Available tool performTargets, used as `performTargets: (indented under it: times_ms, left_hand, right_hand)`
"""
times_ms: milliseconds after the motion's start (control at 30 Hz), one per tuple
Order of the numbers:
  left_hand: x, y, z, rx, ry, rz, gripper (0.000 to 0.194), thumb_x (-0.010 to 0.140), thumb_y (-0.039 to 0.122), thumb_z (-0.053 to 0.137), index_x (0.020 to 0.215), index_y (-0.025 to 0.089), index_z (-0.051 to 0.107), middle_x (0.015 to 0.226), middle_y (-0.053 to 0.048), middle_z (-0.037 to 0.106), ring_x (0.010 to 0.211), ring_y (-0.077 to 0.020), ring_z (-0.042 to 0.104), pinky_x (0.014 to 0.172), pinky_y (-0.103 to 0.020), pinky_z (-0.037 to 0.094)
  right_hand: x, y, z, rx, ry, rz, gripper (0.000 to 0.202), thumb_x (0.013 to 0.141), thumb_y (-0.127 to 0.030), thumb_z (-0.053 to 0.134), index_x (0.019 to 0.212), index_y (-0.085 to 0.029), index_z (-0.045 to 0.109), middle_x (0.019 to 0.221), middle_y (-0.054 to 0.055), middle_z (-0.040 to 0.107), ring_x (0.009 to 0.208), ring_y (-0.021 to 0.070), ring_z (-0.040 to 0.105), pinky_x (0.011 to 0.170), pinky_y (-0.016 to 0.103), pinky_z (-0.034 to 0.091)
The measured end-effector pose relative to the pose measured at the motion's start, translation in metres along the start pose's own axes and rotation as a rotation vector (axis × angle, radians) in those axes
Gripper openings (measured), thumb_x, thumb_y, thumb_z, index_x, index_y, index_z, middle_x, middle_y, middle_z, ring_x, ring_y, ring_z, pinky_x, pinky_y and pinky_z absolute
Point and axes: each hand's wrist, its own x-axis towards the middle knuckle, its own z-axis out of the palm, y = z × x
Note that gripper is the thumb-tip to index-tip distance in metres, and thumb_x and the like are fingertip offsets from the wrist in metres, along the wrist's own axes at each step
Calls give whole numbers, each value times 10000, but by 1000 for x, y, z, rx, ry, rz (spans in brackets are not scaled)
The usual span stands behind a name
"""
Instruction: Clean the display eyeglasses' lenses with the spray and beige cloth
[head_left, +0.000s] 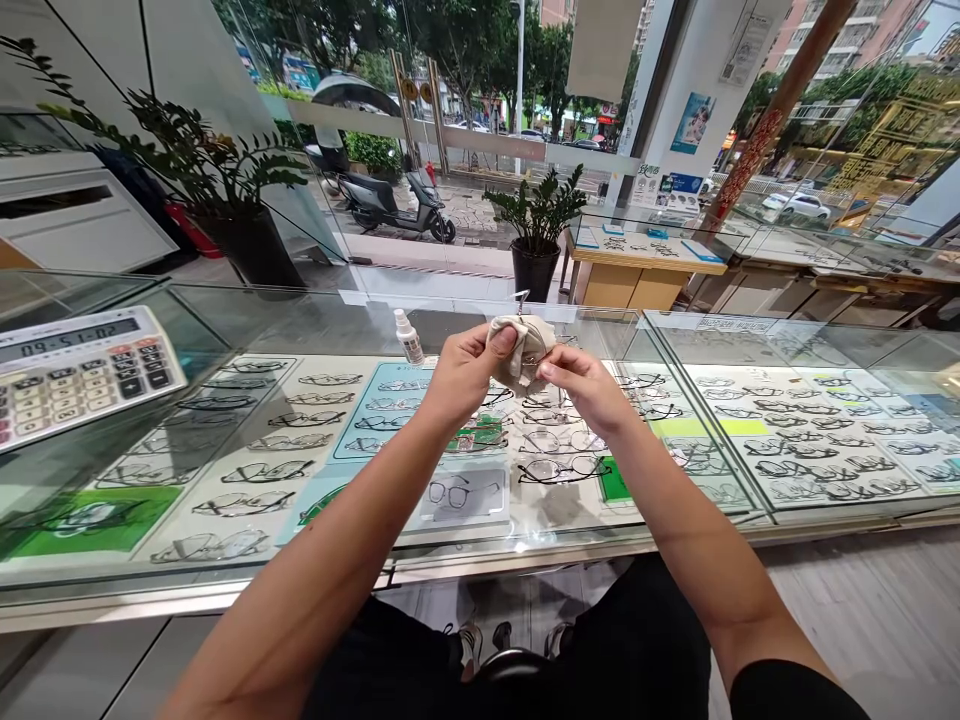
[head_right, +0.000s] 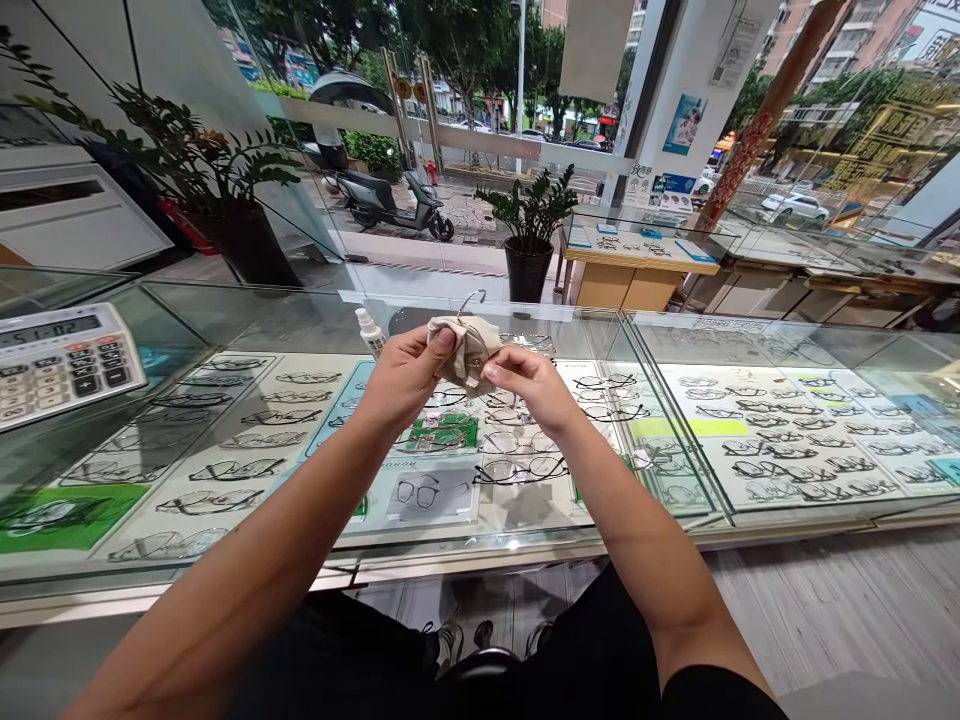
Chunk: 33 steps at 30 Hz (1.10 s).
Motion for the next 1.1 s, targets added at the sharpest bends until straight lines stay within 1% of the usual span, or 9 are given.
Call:
performTargets:
  times_ms: [133,267,433,600,733,800,867,967,1100]
  left_hand:
    - [-1,8,2,-43,-47,-43,505,680,505,1042,1007,171,851,920,-66,815,800,-186,720,746,-277,604]
    - [-4,8,4,-38,-18,-43,536,564,358,1097,992,178,830,891,-42,806,746,-167,691,674,-247,573]
    - [-9,10,7,63,56,56,436,728,511,1011,912,175,803,798,-23,750,676,-131,618,609,-225,505]
    - [-6,13,3,60,-6,47,516,900,685,822,911,170,799,743,-45,723,604,-140,589,552,-256,487]
    - [-5,13,-1,31,-119,41,487,860,612,893,1054,174,807,907,-73,784,759,-184,692,688,-275,572]
    - [-7,13,2,46,-98,55,520,769,515,987,1118,180,794,977,-71,795,815,-194,707,731,-273,578]
    - [-9,14,6,73,-41,67,534,704,479,1029,1066,174,782,949,-60,786,794,-189,692,712,-265,559]
    - [-12,16,12,107,20,96,507,723,559,999,935,164,763,844,-46,748,720,-169,638,657,-262,513]
    - [-15,22,15,145,66,152,509,869,679,849,867,176,771,729,-28,678,629,-148,556,590,-276,447]
  right_hand:
    - [-1,-1,0,26,42,1,361,752,-549,956,777,-238,773,839,4,715,819,164,612,819,316,502]
    - [-1,5,5,50,26,42,395,718,-550,985,764,-220,774,802,2,714,775,152,622,762,298,492]
    - [-4,8,17,57,-78,24,386,769,-545,963,874,-207,811,860,17,745,807,157,664,789,310,519]
    - [-5,2,13,-16,-24,-78,392,816,-541,930,763,-206,734,817,-6,683,773,137,616,761,290,499]
    - [-5,1,6,8,66,-76,374,819,-530,918,760,-222,715,798,-9,681,747,138,591,717,279,473]
    - [-6,3,6,45,72,-42,377,810,-546,919,782,-226,722,801,-10,680,745,140,581,720,279,475]
    - [-6,5,9,66,45,-12,394,796,-567,928,810,-223,736,816,-5,684,756,143,581,731,282,480]
    - [-7,8,14,55,-14,-1,416,786,-579,941,854,-215,750,845,5,693,788,149,598,757,290,489]
    - [-13,7,19,-6,-87,-24,400,837,-579,909,924,-218,760,844,9,692,754,148,581,707,296,468]
